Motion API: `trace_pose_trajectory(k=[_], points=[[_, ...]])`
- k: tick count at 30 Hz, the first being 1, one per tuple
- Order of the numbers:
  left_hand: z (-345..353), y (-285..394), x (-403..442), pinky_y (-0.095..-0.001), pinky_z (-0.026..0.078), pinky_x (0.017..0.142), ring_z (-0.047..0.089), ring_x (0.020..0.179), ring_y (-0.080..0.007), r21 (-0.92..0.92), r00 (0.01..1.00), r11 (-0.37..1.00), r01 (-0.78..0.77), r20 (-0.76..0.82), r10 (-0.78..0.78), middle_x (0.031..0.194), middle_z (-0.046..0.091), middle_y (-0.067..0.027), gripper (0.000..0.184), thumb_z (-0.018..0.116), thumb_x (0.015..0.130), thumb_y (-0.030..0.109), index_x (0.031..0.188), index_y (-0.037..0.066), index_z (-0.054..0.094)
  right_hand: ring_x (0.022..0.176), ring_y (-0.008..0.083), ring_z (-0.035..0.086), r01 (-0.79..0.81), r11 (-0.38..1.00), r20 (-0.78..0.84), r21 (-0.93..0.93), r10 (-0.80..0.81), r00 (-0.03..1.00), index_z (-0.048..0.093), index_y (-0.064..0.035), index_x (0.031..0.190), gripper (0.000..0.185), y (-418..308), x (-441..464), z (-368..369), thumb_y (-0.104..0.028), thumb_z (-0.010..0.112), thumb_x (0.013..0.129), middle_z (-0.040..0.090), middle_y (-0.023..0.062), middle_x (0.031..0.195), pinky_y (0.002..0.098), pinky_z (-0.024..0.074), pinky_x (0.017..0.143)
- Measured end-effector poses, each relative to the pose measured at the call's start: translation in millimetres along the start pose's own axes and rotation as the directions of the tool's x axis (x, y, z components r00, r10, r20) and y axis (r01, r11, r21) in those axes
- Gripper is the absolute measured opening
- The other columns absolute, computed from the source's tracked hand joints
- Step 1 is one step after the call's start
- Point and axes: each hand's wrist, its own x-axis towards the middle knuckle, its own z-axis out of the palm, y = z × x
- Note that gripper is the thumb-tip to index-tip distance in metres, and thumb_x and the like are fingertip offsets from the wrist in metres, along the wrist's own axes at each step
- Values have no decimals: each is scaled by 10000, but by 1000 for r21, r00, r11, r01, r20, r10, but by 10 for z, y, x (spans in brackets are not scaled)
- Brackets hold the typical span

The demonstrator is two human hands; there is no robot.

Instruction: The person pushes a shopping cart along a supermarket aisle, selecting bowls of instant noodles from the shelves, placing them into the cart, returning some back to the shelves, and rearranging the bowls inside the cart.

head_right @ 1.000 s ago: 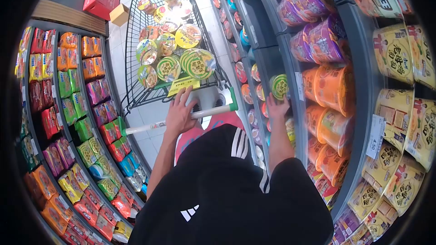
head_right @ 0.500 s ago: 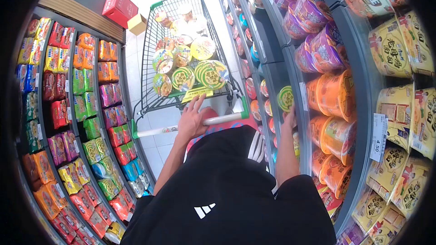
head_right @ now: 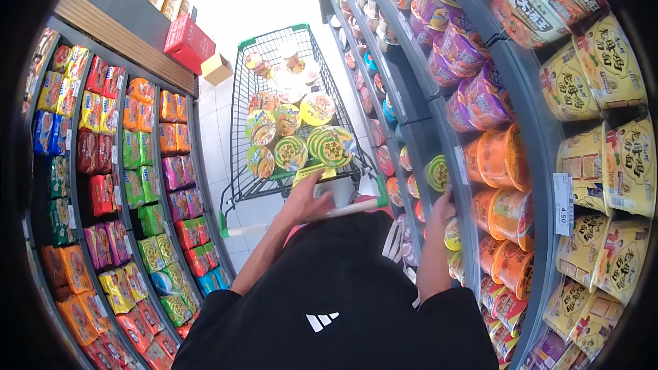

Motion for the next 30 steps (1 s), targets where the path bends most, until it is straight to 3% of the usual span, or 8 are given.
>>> trace_pose_trajectory(k=[1,4,7,9,14,17,23,30], points=[[-25,-28,58,-526,508,1124,646,1306,-476,-46,999,998,49,24,-48,1381,684,-313,797,778,969,473,1548,-11,522,1050,299,682,221,968,-180,-118,-240,954,421,-36,1466,776,-105,-357,-103,-352,843,896,662,199,1195,448,591,923],[-285,63,252,-526,533,1088,683,1244,-494,-15,985,999,32,171,-29,1308,708,-348,747,755,987,453,1522,-21,540,1070,317,683,324,945,68,47,-327,943,400,-29,1469,766,-10,-890,-349,-324,832,909,660,228,1190,473,559,984],[-346,49,579,-523,535,1088,668,1278,-481,-38,986,999,4,170,2,1397,671,-331,762,762,980,452,1544,-1,524,1058,247,696,-68,930,604,362,-178,777,401,-68,1505,603,-452,-1634,-696,-266,723,1035,668,171,1192,398,601,869],[-275,-118,899,-520,530,1098,644,1313,-484,1,998,998,-64,13,64,1466,623,-334,822,786,958,465,1564,-6,493,1039,217,711,-17,941,715,337,-244,655,407,-83,1530,567,-1008,-2303,-1006,-276,684,1075,674,138,1213,365,610,848],[282,-918,1459,-513,501,1142,584,1376,-510,15,989,997,80,-124,-77,1524,542,-382,998,857,895,462,1584,-92,393,1446,410,521,721,625,659,299,-682,317,474,-31,1516,598,-1187,-3044,-1119,-230,749,1024,524,252,1491,503,467,1175],[535,-1109,1438,-505,464,1177,562,1393,-519,-196,995,980,23,-90,-41,1486,545,-405,1063,867,905,422,1582,-164,294,1572,451,344,687,679,715,258,-613,337,458,-37,1548,654,-1177,-3222,-1217,-188,774,995,393,287,1584,537,294,1297],[568,-1262,1403,-494,431,1190,534,1411,-514,-297,990,948,-116,-113,86,1507,502,-387,828,755,1022,326,1561,-106,297,1566,437,367,645,707,662,292,-636,397,499,-77,1550,626,-953,-3272,-1140,-166,781,999,312,233,1658,461,580,1114],[445,-1135,1377,-487,415,1191,536,1368,-475,-457,977,869,-192,-172,125,1447,509,-315,650,718,1023,243,1512,-21,382,1545,451,390,643,712,684,281,-619,387,526,-116,1541,607,-955,-3269,-1097,-185,789,998,307,242,1659,488,502,1185]])
